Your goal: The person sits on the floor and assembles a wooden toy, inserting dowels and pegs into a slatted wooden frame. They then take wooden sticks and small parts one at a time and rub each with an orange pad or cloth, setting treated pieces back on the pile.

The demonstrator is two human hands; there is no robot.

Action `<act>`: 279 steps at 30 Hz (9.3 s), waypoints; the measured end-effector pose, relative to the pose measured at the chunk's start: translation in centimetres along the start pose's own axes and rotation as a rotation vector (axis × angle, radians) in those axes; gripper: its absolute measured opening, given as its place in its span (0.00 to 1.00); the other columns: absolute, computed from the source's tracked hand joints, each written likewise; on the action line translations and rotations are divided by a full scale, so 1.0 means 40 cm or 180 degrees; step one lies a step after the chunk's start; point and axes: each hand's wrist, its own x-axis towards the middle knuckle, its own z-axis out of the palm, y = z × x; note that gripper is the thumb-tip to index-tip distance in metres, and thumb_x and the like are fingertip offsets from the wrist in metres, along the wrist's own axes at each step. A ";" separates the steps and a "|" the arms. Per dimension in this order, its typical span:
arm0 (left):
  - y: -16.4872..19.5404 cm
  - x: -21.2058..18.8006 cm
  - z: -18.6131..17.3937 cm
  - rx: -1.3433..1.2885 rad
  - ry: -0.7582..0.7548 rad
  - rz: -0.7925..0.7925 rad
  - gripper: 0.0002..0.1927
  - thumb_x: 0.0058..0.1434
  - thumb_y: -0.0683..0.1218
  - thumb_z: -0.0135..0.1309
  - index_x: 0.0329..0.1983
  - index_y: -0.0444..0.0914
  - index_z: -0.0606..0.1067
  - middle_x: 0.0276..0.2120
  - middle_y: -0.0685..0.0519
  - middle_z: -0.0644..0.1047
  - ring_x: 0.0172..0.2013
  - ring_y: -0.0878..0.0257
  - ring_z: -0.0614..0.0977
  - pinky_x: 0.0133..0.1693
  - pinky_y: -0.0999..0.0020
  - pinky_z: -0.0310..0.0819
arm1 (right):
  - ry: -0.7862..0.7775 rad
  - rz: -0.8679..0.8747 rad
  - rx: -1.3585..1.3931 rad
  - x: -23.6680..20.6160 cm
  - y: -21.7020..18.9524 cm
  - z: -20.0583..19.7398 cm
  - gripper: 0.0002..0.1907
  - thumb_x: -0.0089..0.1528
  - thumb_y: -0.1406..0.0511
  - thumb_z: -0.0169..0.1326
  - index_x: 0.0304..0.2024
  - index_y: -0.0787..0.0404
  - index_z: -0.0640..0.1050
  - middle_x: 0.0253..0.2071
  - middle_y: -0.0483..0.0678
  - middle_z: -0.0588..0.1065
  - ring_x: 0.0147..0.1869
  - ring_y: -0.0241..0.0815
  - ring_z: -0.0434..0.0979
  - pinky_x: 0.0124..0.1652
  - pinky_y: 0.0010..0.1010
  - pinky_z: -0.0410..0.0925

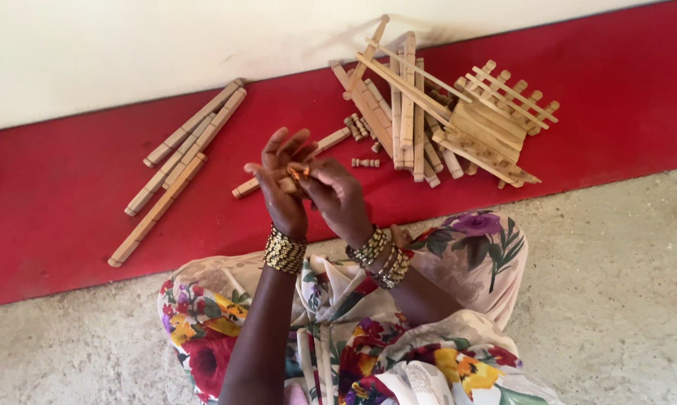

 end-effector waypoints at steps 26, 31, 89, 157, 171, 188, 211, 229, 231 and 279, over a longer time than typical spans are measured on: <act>-0.129 0.011 -0.113 0.1781 0.1582 0.0461 0.26 0.79 0.64 0.30 0.42 0.40 0.68 0.36 0.50 0.72 0.38 0.62 0.75 0.42 0.64 0.75 | 0.0229 0.1390 -0.1130 -0.027 0.189 -0.015 0.07 0.65 0.70 0.58 0.44 0.63 0.83 0.40 0.54 0.80 0.35 0.39 0.81 0.31 0.28 0.75; -0.050 0.019 -0.081 0.0935 0.1779 0.0557 0.14 0.74 0.56 0.39 0.47 0.42 0.68 0.38 0.50 0.73 0.41 0.61 0.77 0.48 0.63 0.78 | 0.0133 0.2129 -0.0847 -0.030 0.229 -0.013 0.09 0.66 0.69 0.54 0.47 0.63 0.83 0.39 0.51 0.82 0.33 0.36 0.82 0.27 0.26 0.76; -0.049 0.037 -0.112 0.2195 0.0609 -0.0243 0.36 0.68 0.74 0.31 0.53 0.40 0.67 0.42 0.51 0.71 0.42 0.64 0.76 0.39 0.62 0.77 | -0.0151 0.1410 -0.0772 -0.041 0.251 -0.063 0.08 0.64 0.67 0.57 0.44 0.60 0.84 0.33 0.48 0.77 0.26 0.33 0.73 0.24 0.25 0.68; -0.052 0.044 -0.102 0.1735 0.1028 -0.0311 0.33 0.74 0.66 0.30 0.54 0.37 0.76 0.50 0.45 0.79 0.42 0.58 0.80 0.39 0.61 0.81 | 0.0478 0.1814 -0.0504 -0.050 0.147 -0.025 0.04 0.61 0.72 0.59 0.38 0.67 0.76 0.31 0.49 0.79 0.28 0.36 0.80 0.26 0.27 0.74; -0.053 0.014 -0.079 0.0444 0.0609 -0.0246 0.23 0.73 0.60 0.41 0.45 0.36 0.74 0.38 0.47 0.79 0.38 0.63 0.81 0.42 0.66 0.83 | 0.0354 0.0541 0.0283 -0.063 0.183 -0.016 0.12 0.66 0.62 0.55 0.49 0.62 0.77 0.39 0.50 0.81 0.30 0.33 0.81 0.25 0.22 0.75; -0.026 0.027 -0.051 0.1064 0.0898 0.0258 0.23 0.75 0.60 0.36 0.34 0.40 0.68 0.38 0.46 0.77 0.35 0.60 0.76 0.38 0.64 0.77 | -0.0459 0.0928 0.1007 0.009 0.063 0.002 0.17 0.66 0.69 0.56 0.57 0.68 0.74 0.50 0.53 0.77 0.48 0.41 0.84 0.48 0.27 0.81; 0.006 -0.003 0.016 0.0592 -0.0088 -0.0073 0.18 0.75 0.54 0.35 0.59 0.42 0.68 0.55 0.44 0.77 0.55 0.57 0.81 0.54 0.62 0.80 | 0.0065 -0.0407 -0.1130 0.021 0.003 -0.015 0.19 0.61 0.71 0.60 0.55 0.62 0.78 0.46 0.53 0.77 0.46 0.44 0.82 0.43 0.29 0.79; -0.037 0.000 -0.040 0.1132 -0.0052 0.0226 0.24 0.79 0.52 0.34 0.73 0.39 0.58 0.56 0.45 0.72 0.54 0.60 0.76 0.55 0.67 0.77 | 0.0608 -0.0497 -0.1402 0.002 0.050 -0.005 0.12 0.68 0.69 0.53 0.54 0.63 0.78 0.47 0.52 0.79 0.44 0.42 0.83 0.41 0.25 0.80; -0.015 -0.003 -0.046 0.1345 -0.0500 0.0420 0.24 0.81 0.48 0.36 0.77 0.36 0.54 0.69 0.41 0.64 0.68 0.54 0.71 0.65 0.64 0.70 | 0.0598 -0.0261 -0.1453 0.008 0.051 -0.011 0.12 0.68 0.68 0.53 0.53 0.62 0.79 0.46 0.53 0.79 0.43 0.43 0.83 0.41 0.29 0.78; -0.139 -0.010 -0.174 0.2754 -0.0291 -0.0427 0.16 0.73 0.48 0.48 0.59 0.34 0.71 0.46 0.46 0.81 0.44 0.60 0.84 0.42 0.65 0.82 | -0.0200 0.0711 -0.1192 -0.067 0.262 -0.054 0.17 0.62 0.74 0.55 0.53 0.63 0.79 0.45 0.54 0.78 0.40 0.45 0.81 0.37 0.34 0.76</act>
